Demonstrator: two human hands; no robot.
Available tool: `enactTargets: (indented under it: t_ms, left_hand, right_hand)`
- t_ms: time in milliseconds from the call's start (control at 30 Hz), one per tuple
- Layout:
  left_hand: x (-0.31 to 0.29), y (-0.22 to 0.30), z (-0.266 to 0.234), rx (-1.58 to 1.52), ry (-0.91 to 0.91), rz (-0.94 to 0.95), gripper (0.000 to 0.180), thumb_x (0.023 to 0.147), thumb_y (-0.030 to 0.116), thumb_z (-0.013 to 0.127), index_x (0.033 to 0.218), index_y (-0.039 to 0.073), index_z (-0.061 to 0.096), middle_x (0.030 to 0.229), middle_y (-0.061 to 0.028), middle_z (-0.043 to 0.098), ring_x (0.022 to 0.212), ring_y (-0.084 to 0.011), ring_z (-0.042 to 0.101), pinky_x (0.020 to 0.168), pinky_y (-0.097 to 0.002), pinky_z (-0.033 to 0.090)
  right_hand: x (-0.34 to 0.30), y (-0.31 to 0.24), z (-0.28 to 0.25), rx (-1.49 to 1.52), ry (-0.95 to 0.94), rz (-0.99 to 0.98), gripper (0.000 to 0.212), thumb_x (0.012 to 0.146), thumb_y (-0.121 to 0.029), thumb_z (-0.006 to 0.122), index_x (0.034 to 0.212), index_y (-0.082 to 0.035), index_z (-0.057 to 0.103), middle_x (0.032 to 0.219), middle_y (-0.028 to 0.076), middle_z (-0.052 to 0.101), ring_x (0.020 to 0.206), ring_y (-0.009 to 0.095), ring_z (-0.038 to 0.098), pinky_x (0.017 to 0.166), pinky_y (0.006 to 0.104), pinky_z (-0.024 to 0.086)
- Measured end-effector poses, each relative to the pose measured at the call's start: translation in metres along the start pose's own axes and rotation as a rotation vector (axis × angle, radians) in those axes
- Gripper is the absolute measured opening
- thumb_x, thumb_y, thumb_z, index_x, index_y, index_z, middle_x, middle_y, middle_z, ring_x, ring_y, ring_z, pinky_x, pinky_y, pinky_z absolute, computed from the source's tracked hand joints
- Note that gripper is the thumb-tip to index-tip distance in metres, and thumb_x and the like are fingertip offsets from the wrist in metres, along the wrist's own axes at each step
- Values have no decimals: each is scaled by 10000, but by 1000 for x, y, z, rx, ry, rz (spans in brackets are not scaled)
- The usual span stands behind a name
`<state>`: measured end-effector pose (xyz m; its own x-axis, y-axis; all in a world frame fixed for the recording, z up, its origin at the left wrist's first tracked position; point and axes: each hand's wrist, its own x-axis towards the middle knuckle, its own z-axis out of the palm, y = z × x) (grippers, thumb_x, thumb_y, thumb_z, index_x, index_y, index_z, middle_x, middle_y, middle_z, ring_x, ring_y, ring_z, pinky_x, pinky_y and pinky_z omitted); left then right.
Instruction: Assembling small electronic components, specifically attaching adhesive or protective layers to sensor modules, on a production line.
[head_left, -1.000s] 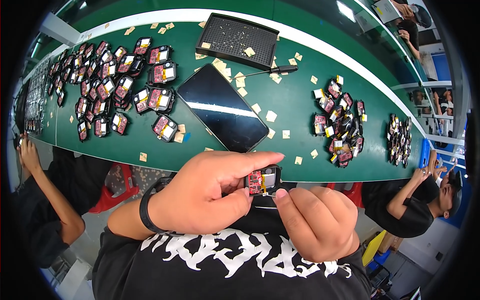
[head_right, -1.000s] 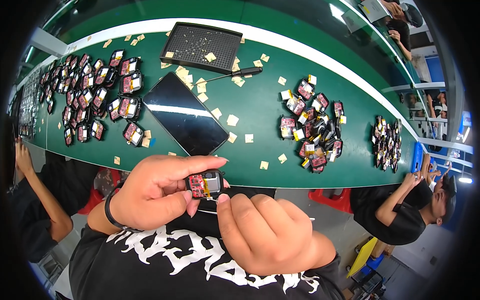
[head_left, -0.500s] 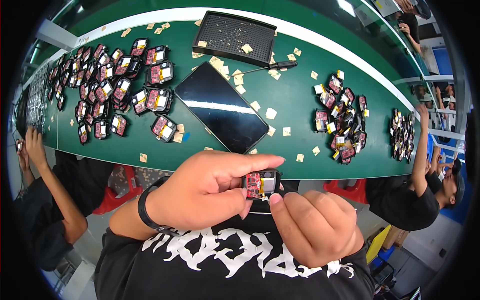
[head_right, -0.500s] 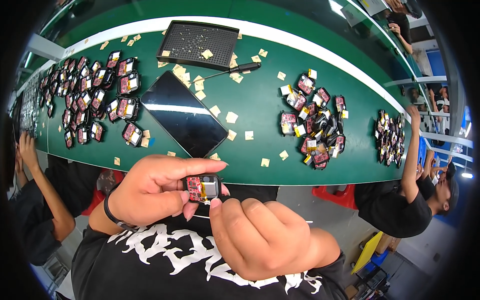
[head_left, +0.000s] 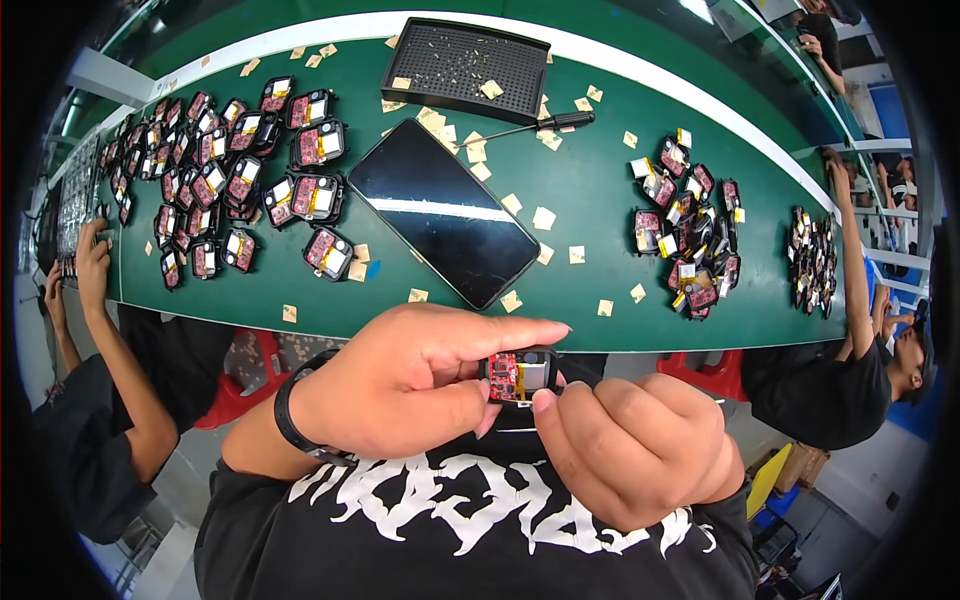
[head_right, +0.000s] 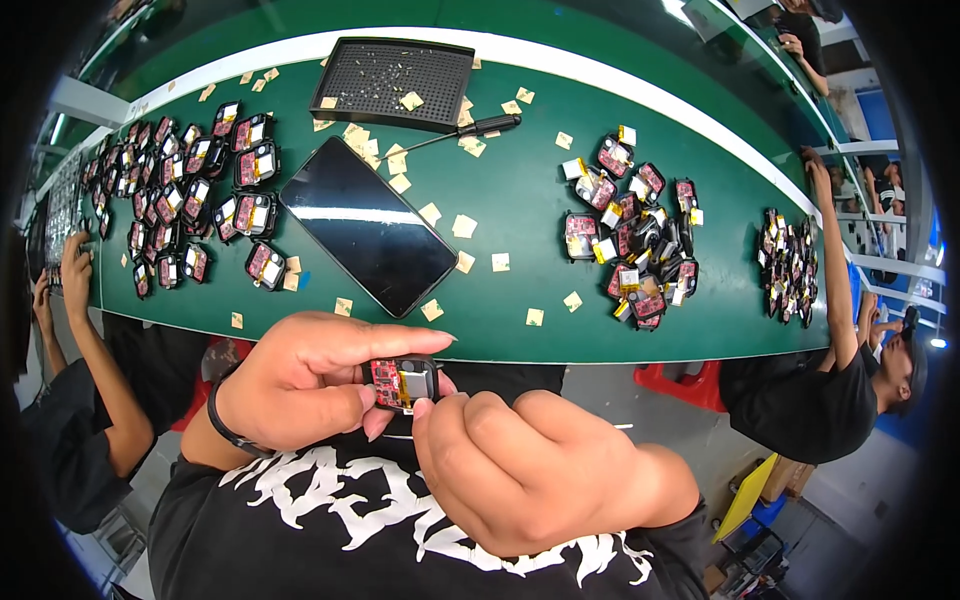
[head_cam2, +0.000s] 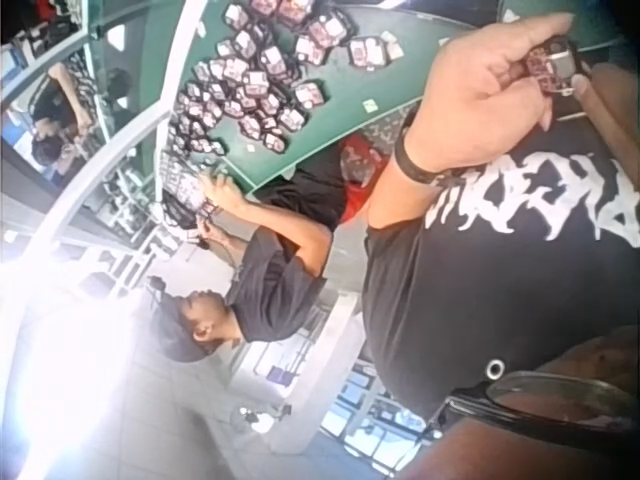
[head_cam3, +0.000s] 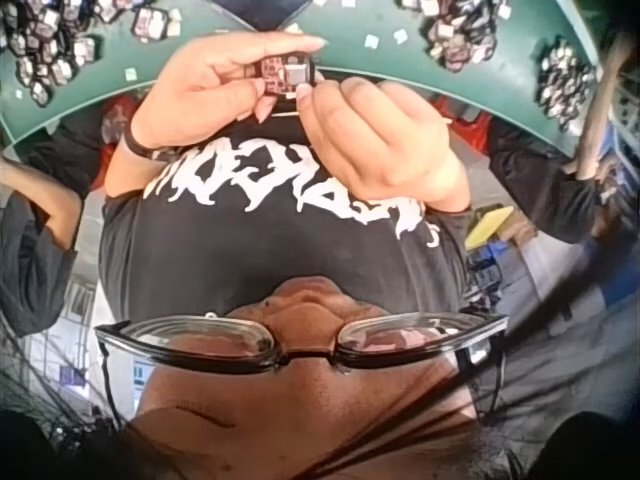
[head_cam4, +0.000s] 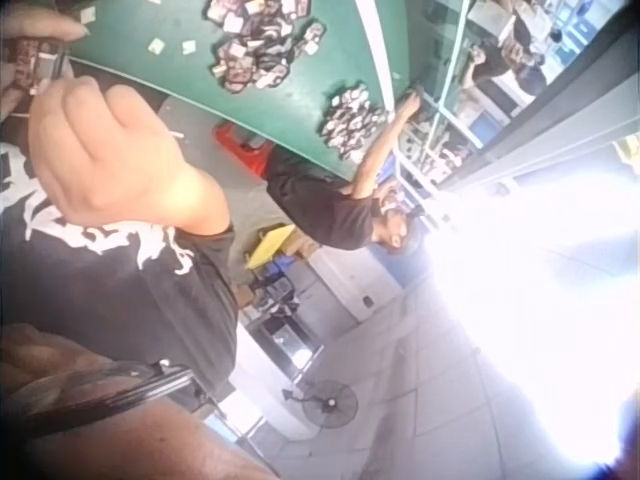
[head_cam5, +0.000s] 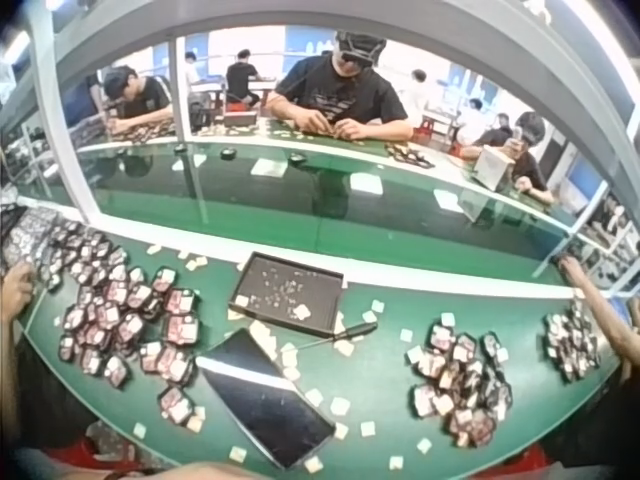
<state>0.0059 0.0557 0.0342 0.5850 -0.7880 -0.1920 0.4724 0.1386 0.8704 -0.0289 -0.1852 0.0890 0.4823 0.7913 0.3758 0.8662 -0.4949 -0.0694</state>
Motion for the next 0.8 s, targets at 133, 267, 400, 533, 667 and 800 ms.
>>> enactTargets:
  t_ms: [133,267,400,533,667,800]
  left_hand:
    - [0,2,5,-6,48,27,569,922,-135,527,1478,-14,524,1142,-116,720,741,-76,591,678,-226,493]
    - [3,5,4,141,106,21,477,973,-71,576,1447,-19,552,983,-80,708,694,-70,607,612,-218,499]
    - [-1,3,5,170,187,37,436,989,-59,578,1423,-24,571,878,-59,662,670,-72,631,572,-215,510]
    - [-1,9,3,164,170,-37,420,1004,-43,566,1424,-37,562,872,-59,651,696,-81,644,587,-214,515]
    - [-4,8,3,77,201,3,472,984,-45,534,1455,-31,532,885,-67,658,725,-88,647,626,-228,523]
    - [-7,11,0,202,188,135,573,904,-67,506,1474,-17,523,837,-72,659,711,-110,651,647,-266,528]
  right_hand:
    - [1,2,2,-37,25,-2,196,710,-67,713,882,25,724,815,65,622,675,155,568,493,256,312]
    - [-1,-2,0,-100,23,47,127,736,-66,717,835,13,715,811,63,600,691,160,561,510,251,307]
    - [-5,-3,1,-74,40,107,158,707,-57,729,848,13,719,821,65,609,681,160,565,492,252,307]
    - [-3,-4,5,-57,83,133,201,685,-58,738,869,23,724,823,76,623,669,162,570,467,245,299]
    - [1,-6,9,-63,112,134,206,681,-52,731,871,26,725,814,81,630,663,164,570,460,234,296]
    - [6,-6,11,-64,125,134,193,681,-47,726,860,26,723,807,80,630,658,162,567,457,234,295]
